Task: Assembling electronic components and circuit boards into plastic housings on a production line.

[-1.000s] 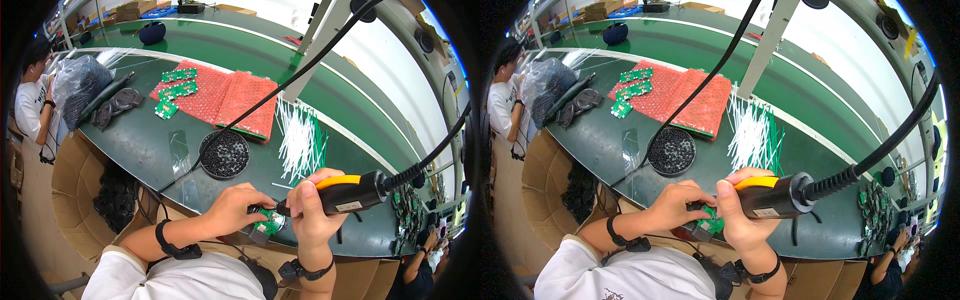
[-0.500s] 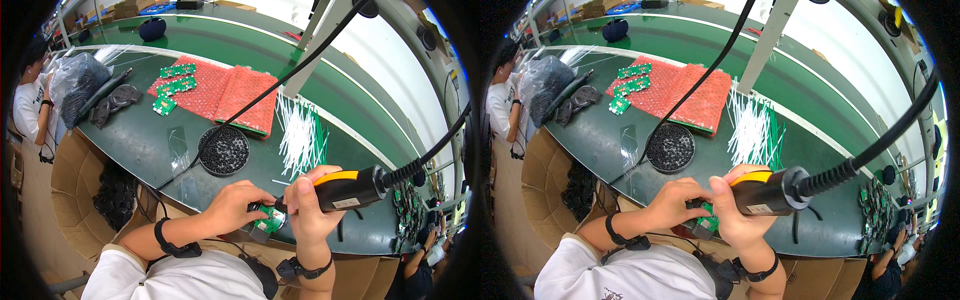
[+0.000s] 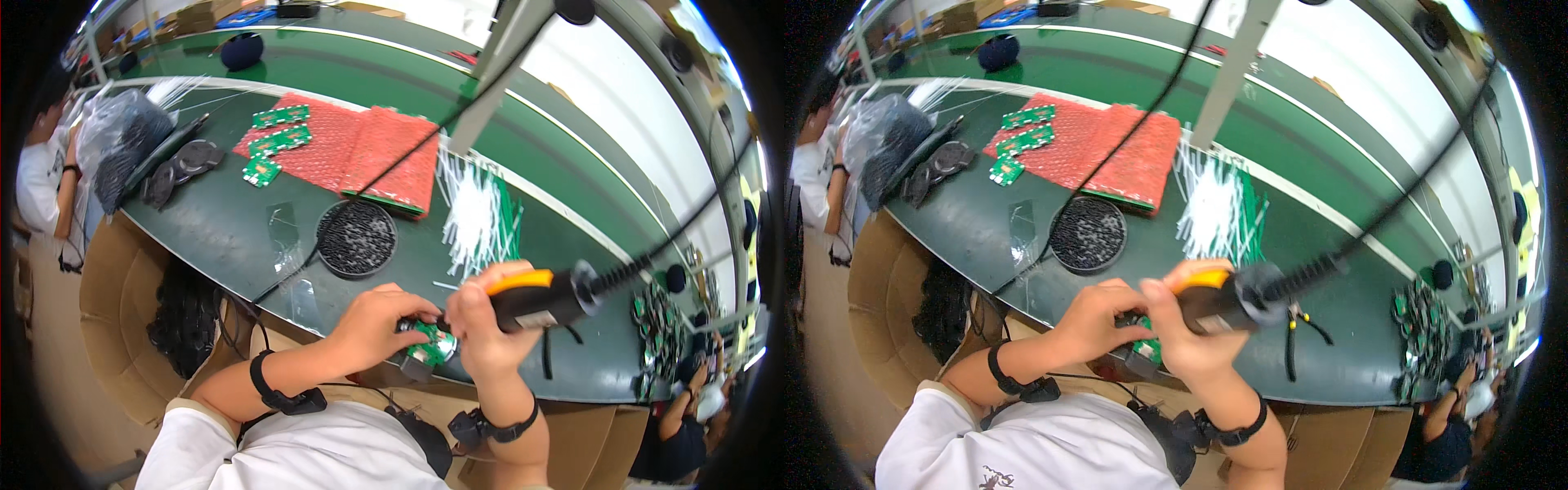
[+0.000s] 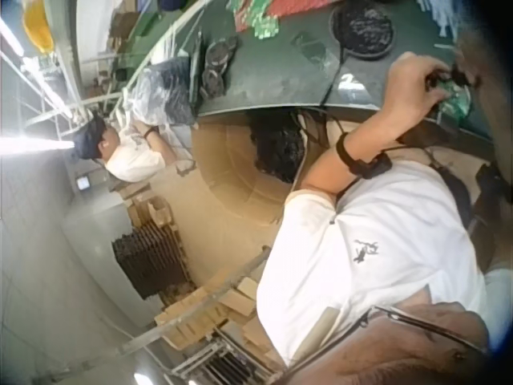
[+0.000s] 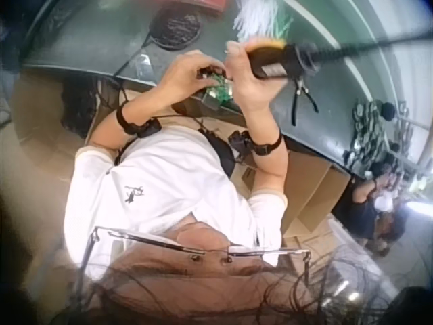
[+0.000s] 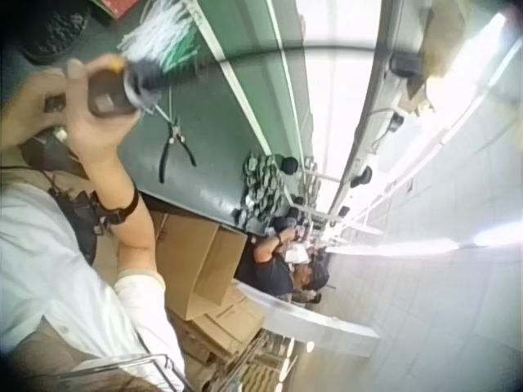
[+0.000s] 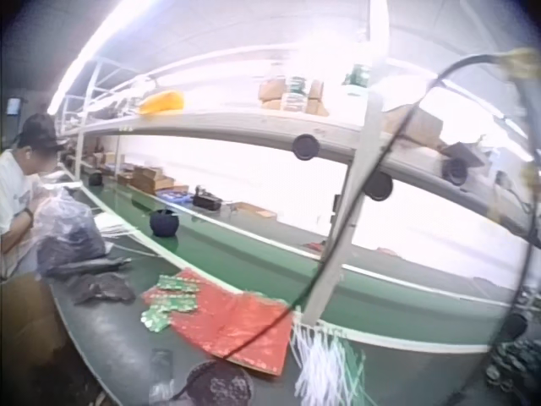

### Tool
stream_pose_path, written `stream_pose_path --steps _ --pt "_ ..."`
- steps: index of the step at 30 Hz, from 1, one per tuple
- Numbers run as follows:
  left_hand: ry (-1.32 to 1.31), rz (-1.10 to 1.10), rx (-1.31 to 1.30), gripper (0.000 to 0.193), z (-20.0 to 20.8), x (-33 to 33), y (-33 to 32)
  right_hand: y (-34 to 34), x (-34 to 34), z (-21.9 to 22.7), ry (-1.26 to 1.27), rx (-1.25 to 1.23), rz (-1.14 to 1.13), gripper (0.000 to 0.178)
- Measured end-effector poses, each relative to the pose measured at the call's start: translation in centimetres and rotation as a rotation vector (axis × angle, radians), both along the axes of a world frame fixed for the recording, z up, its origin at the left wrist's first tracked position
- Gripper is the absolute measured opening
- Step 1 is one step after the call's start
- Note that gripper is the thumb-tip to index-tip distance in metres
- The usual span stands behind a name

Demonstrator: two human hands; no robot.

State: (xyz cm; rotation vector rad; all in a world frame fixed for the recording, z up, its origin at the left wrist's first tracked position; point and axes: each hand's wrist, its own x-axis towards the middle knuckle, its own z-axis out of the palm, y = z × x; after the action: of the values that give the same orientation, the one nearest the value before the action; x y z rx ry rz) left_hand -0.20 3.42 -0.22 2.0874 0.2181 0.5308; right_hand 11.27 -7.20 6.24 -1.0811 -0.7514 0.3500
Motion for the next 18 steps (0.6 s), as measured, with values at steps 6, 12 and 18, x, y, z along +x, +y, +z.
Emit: stream_pose_path --steps 6,12,18 --pt "0.026 0.031 -0.052 0.041 -0.7 0.1 -0.2 -3.0 4.6 4.3 -0.53 -0.186 -0.077 0.054" --pt "-0.393 0.027 0.098 0.019 1.1 -2.1 -0.7 -23.1 2.6 6.2 -0.436 -0.441 0.848 0.046" --pt "-0.197 -0.476 0.022 0.021 3.0 -4.1 -3.9 -35.7 -5.9 3.2 -0.085 -0.53 1.024 0.024"
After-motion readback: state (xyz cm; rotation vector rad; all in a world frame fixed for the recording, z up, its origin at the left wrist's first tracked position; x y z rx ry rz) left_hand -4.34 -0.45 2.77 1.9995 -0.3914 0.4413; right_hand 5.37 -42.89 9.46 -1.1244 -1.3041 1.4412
